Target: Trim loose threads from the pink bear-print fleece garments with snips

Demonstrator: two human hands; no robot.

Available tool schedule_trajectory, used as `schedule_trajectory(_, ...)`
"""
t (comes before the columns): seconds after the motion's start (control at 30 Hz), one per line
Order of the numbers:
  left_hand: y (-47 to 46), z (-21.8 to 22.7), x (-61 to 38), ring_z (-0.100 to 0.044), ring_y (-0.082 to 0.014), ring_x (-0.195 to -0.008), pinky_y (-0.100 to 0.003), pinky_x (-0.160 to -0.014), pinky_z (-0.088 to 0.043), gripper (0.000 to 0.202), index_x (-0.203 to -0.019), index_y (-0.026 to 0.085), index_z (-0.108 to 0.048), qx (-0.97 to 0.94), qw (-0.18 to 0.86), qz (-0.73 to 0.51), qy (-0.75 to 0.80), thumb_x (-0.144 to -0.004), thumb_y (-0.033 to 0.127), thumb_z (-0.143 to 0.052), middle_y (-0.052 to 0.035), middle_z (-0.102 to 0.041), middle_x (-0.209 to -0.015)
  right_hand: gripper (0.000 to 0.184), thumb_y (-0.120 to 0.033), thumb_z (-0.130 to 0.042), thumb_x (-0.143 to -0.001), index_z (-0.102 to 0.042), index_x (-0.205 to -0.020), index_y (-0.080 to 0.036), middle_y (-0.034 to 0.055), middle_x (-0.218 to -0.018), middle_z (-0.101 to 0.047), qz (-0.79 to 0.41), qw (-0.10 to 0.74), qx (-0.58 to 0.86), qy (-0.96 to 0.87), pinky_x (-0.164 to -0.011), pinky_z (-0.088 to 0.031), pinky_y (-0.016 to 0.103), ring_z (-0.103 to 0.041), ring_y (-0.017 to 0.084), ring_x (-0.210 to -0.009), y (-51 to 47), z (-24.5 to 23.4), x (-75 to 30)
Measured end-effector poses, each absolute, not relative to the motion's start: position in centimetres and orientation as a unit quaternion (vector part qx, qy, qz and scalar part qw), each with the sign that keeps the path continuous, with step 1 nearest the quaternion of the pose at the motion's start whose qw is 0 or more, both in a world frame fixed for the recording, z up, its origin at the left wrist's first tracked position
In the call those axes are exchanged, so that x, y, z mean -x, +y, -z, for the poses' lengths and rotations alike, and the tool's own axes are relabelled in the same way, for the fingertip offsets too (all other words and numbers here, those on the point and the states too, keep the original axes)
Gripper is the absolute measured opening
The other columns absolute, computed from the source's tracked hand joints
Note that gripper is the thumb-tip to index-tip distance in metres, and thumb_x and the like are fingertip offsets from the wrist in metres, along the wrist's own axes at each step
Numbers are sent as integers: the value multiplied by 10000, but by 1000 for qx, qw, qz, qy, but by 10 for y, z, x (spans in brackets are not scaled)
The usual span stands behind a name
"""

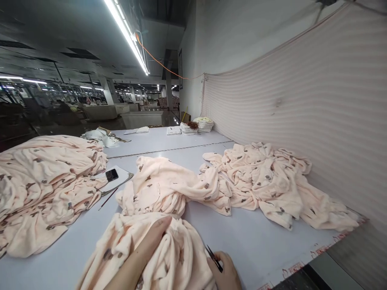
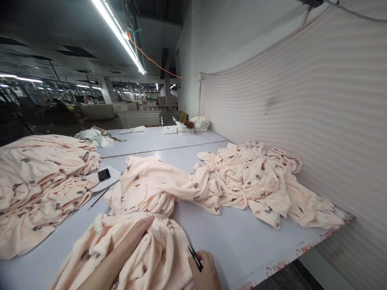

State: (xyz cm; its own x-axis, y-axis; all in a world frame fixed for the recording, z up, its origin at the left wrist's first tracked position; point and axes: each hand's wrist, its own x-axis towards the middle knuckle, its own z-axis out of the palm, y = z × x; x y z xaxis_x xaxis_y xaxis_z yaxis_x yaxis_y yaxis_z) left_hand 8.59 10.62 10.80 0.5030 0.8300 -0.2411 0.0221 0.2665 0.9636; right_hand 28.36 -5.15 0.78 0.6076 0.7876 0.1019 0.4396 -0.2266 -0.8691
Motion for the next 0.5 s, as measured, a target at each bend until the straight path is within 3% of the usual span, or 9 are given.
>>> schedule_trajectory(0.23, 85, -121, -95, -671, -251, -821, -370, -811, -503, 274, -756, 163, -666, -492, 738, -283, 366, -786, 431, -613, -32, -731, -741, 204, -292, -532, -856, -653, -1015, -252, 40, -920, -664, -130, 489, 657, -558, -733, -490, 228, -653, 181, -833, -20, -65, -246)
schedule_trajectory(0.37, 77, -124, -97, -672, -263, -866, -366, -815, -507, 248, -740, 169, -660, -470, 758, -272, 361, -778, 411, -619, -15, -717, -686, 201, -256, -509, -853, -667, -977, -265, 31, -918, -667, -132, 470, 668, -562, -747, -477, 259, -646, 190, -839, -4, -73, -233)
schedule_trajectory(0.5, 88, -121, -88, -660, -268, -902, -378, -834, -493, 305, -782, 175, -657, -454, 751, -286, 386, -795, 465, -564, -13, -704, -690, 209, -381, -487, -859, -659, -903, -272, 23, -891, -661, -181, 491, 690, -499, -767, -462, 267, -635, 196, -858, -6, -60, -247)
